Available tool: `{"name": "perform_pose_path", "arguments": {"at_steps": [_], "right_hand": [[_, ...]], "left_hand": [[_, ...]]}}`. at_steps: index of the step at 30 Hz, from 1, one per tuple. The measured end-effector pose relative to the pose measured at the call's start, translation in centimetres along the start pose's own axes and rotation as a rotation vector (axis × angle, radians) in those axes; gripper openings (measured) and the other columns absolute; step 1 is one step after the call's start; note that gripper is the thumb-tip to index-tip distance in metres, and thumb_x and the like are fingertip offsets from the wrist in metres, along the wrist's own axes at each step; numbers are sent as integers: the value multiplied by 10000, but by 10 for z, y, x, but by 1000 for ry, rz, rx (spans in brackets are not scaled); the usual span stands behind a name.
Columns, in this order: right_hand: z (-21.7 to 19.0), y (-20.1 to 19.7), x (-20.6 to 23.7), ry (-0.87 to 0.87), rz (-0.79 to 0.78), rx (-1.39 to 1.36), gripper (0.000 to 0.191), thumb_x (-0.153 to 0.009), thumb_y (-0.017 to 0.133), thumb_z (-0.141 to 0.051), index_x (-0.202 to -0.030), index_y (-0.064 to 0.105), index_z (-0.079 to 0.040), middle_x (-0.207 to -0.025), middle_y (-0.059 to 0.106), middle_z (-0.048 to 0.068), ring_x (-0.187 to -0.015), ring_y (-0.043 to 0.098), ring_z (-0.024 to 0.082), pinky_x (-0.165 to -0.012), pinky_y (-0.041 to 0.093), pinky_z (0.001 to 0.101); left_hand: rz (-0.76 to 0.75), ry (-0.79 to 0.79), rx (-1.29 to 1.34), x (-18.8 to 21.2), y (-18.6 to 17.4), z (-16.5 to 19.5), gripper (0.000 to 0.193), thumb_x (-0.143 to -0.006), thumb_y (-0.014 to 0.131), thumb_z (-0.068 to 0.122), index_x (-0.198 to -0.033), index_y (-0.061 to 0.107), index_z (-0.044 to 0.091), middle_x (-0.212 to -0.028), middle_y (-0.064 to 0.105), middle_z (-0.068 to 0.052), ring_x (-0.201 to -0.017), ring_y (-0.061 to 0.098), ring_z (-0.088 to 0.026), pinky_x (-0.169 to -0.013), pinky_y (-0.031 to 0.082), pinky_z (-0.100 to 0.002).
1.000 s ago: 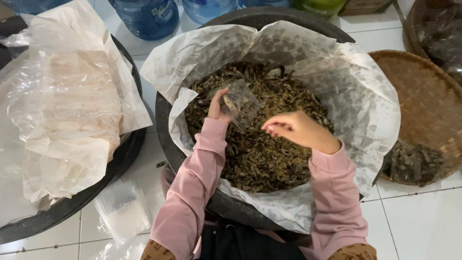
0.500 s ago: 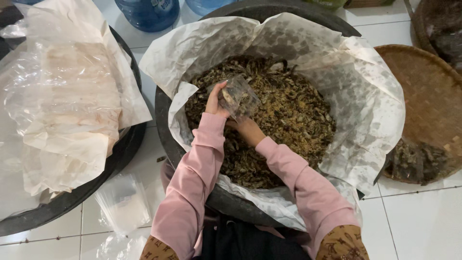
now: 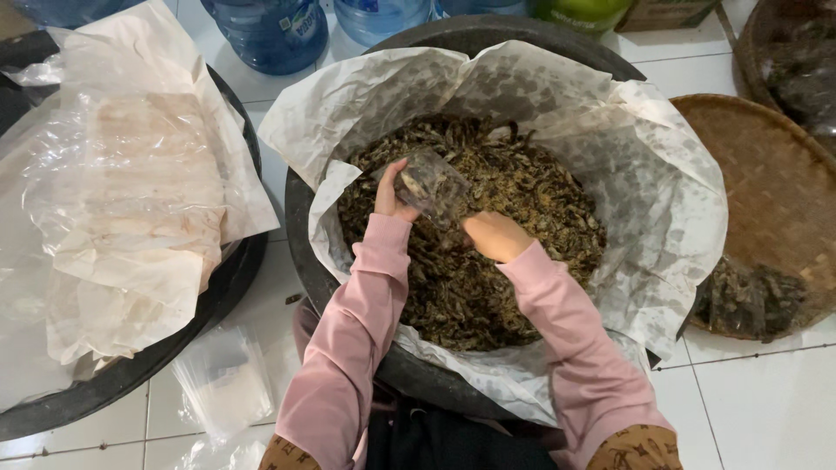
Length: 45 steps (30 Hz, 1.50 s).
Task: The person sits on the floor beside a large paper-lined tub of dried fish, opens a small clear plastic bag, and picks dried fish one at a time from the tub into the bag. When the bag is filled, the person seals it and places it on a bamboo tray holding other filled bags.
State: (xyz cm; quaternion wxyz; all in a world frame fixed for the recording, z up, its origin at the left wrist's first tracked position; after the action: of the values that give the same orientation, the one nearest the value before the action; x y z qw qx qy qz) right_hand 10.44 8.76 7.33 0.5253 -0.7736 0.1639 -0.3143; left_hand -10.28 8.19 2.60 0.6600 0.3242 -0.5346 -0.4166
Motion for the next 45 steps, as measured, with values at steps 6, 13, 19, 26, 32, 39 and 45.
{"name": "perform_pose_path", "arguments": {"at_steps": [6, 13, 19, 26, 32, 39, 45], "right_hand": [[-5, -86, 69, -222, 436, -281, 174, -948, 693, -147, -1018, 714, 11, -883, 734, 162, -790, 702, 335, -679, 543, 444], [-34, -51, 25, -48, 812, 51, 223, -933, 738, -83, -1119, 720, 37, -922, 689, 143, -770, 678, 247, -668, 565, 363], [-35, -29, 6, -167, 1040, 407, 281, -880, 757, -46, -1160, 739, -28, -941, 681, 65, -818, 646, 202, -727, 521, 343], [-22, -49, 8, -466, 1070, 361, 366, -814, 733, -45, -1178, 735, -82, -1062, 696, 57, -951, 658, 213, -810, 545, 336], [-17, -35, 2, -465, 1143, 307, 369, -815, 746, 18, -1184, 730, 14, -1119, 710, 97, -970, 679, 237, -842, 607, 336], [-15, -24, 0, -499, 1232, 317, 277, -838, 767, 16, -1115, 757, 30, -1113, 722, 112, -978, 691, 238, -823, 610, 323], [-15, -17, -7, -514, 1160, 424, 219, -851, 758, -11, -1067, 746, 23, -1122, 726, 96, -1061, 697, 234, -907, 607, 346]], "left_hand": [[22, 45, 17, -4, -2, 0, 259, -931, 686, 228, -1133, 664, 67, -1215, 695, -104, -1117, 655, -307, -993, 540, -507], [10, 38, -54, -3, -3, -6, 312, -948, 682, 247, -1179, 655, 40, -1195, 695, -122, -1119, 651, -294, -982, 556, -481], [51, 42, -37, -3, -3, -6, 315, -940, 674, 257, -1170, 651, 43, -1174, 704, -124, -1094, 671, -296, -981, 564, -483], [-35, 30, -36, -2, 0, 2, 278, -951, 659, 242, -1147, 663, 45, -1136, 712, -116, -1047, 682, -293, -941, 577, -480], [-86, -59, -64, -5, -1, -8, 237, -963, 664, 221, -1119, 669, 42, -1091, 726, -104, -1007, 700, -278, -935, 587, -468], [-62, 2, -101, -1, 4, -4, 192, -946, 676, 201, -1088, 680, 71, -1074, 736, -92, -1002, 703, -274, -911, 589, -469], [-18, 79, -117, 6, 7, -6, 145, -950, 709, 177, -1063, 670, 95, -1075, 724, -77, -1009, 696, -272, -892, 590, -467]]}}
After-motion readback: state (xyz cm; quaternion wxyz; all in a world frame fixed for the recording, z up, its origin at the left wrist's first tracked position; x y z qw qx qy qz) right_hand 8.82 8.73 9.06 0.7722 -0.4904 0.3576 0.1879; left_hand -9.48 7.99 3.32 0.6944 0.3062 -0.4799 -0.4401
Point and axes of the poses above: each hand's wrist, its own x-axis away from the middle knuckle, its own y-axis out of the palm, z = x × y, the point moved 1 cm from there along -x, towards the middle knuckle
